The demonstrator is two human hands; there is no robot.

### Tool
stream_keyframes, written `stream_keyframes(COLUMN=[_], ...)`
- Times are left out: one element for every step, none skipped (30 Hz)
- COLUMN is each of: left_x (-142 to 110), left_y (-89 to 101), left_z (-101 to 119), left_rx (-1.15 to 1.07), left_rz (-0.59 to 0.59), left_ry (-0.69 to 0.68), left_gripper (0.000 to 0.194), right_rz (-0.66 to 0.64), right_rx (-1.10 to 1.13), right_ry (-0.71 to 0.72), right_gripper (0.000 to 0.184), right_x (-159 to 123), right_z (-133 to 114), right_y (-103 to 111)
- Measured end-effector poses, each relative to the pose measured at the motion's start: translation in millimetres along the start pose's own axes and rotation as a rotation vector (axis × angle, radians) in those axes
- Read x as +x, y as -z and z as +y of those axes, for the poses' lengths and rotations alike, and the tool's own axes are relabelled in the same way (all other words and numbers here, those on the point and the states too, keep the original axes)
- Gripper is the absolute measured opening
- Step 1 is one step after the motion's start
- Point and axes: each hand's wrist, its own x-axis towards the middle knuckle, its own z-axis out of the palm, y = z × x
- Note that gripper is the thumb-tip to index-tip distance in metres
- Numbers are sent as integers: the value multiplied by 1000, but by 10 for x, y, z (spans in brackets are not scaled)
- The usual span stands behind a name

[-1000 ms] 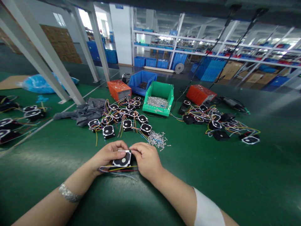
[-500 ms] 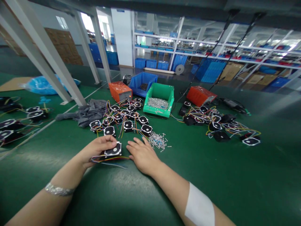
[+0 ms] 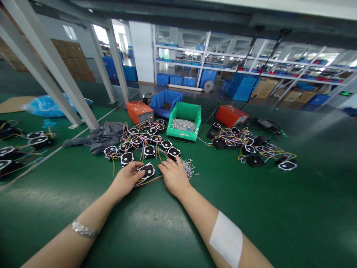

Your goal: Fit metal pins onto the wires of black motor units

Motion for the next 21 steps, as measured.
stream_keyframes(left_x=[2, -4, -20, -44, -75, -113, -154, -196, -237, -275, -309, -335, -353, -362, -360, -350, -333, -310, -285, -261, -241], left_y=[13, 34, 60, 85, 106, 120, 124, 116, 97, 69, 35, -2, -39, -72, -101, -124, -141, -154, -163, -170, -175], left_z=[-7, -2, 16, 44, 80, 122, 166, 209, 248, 280, 305, 321, 327, 324, 312, 291, 262, 228, 191, 153, 117], left_rx=[35, 70, 118, 187, 274, 373, 473, 561, 631, 678, 723, 767, 804, 826, 827, 810, 781, 750, 723, 705, 694], left_rz=[29, 64, 108, 160, 211, 255, 279, 276, 245, 186, 113, 36, -35, -92, -132, -154, -161, -160, -152, -139, -127], left_ry=[-5, -11, -31, -70, -129, -202, -285, -362, -418, -444, -448, -434, -410, -385, -367, -361, -365, -376, -391, -405, -415], left_gripper=[25, 25, 25, 25, 25, 25, 25, 25, 26, 27, 28, 28, 27, 25, 24, 24, 25, 27, 30, 34, 37], right_rz=[-10, -27, -45, -60, -69, -72, -71, -68, -67, -68, -74, -82, -92, -97, -95, -84, -64, -39, -15, 6, 21], right_rx=[21, 39, 51, 55, 52, 40, 21, -8, -44, -85, -123, -154, -170, -171, -160, -149, -148, -157, -188, -225, -257], right_ry=[11, 26, 40, 51, 56, 56, 50, 38, 21, -1, -22, -39, -52, -64, -85, -136, -217, -314, -443, -541, -618], right_gripper=[28, 29, 28, 26, 23, 20, 18, 16, 15, 15, 15, 15, 14, 13, 13, 13, 14, 15, 16, 18, 22], right_x=[-4, -5, -4, -2, -1, 0, -3, -9, -19, -32, -46, -59, -69, -73, -72, -64, -51, -35, -17, 1, 16], right_z=[-8, -12, -10, -5, 2, 8, 11, 10, 5, -1, -6, -4, 11, 45, 101, 184, 295, 430, 584, 752, 924], right_y=[1, 4, 11, 21, 35, 51, 69, 88, 108, 129, 154, 183, 219, 264, 317, 378, 442, 506, 563, 608, 637])
